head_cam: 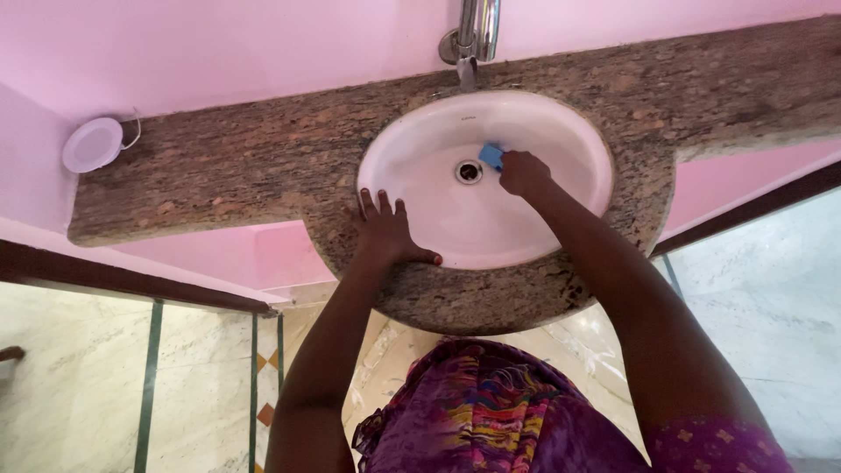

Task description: The person scrubs the interior of a white ceramic sink and the surrounding granite countertop using a blue sponge. The person moves the sponge in circular motions inside the basin and then wipes the flat surfaces of the countertop.

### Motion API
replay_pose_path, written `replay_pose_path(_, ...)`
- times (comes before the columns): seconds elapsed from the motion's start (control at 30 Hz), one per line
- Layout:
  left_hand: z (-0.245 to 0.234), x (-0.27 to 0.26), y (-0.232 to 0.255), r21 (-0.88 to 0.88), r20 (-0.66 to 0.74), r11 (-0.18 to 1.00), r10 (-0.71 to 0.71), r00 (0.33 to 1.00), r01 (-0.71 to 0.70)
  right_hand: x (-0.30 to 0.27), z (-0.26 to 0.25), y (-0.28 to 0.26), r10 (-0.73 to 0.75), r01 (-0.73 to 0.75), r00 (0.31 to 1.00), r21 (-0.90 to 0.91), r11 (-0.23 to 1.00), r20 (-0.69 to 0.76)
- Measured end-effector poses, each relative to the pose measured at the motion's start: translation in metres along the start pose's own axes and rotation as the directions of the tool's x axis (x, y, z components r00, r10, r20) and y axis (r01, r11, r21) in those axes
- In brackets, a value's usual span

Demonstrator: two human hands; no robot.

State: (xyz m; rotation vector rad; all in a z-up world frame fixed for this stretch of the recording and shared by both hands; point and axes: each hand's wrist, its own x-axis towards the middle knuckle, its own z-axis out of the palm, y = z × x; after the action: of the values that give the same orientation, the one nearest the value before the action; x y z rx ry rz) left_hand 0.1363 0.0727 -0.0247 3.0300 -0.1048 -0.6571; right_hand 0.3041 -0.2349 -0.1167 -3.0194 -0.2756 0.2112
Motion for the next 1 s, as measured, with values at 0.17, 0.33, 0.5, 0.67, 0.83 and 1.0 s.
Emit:
replay_pose_path(0.17,0.006,-0.003,-0.003,-0.061,-0.171,0.998,0.006,0.985,-0.017,-0.007,-0.02,-0.071,-0.245,0.239,0.969,0.112,0.965,0.041)
replay_pose_path(0.33,-0.013,-0.007,-0.021,-0.273,-0.131,0.955,0.08,0.988,-0.114,-0.016,0.016,-0.135,-0.336,0.318,0.937,0.161,0.934,0.1)
replay_pose_path(0.5,-0.015,-0.018,-0.021,-0.096,0.001,0.989,0.109,0.994,-0.109,0.001,-0.011,-0.102,-0.155,0.161,0.984,-0.068,0.985,0.086)
replay_pose_path(0.67,-0.017,-0.025,-0.017,-0.101,0.019,0.991,0.091,0.996,-0.089,-0.034,-0.066,-0.136,-0.429,0.432,0.899,-0.329,0.84,0.086)
replay_pose_path(0.83,-0.018,-0.019,-0.017,-0.114,0.031,0.989,0.096,0.995,-0.092,-0.001,-0.1,-0.096,-0.451,0.428,0.89,-0.452,0.783,0.062)
replay_pose_path(1.0,-0.008,-0.013,-0.02,-0.132,0.008,0.985,0.112,0.994,-0.11,-0.009,-0.086,-0.02,-0.19,0.248,0.966,-0.431,0.868,0.173)
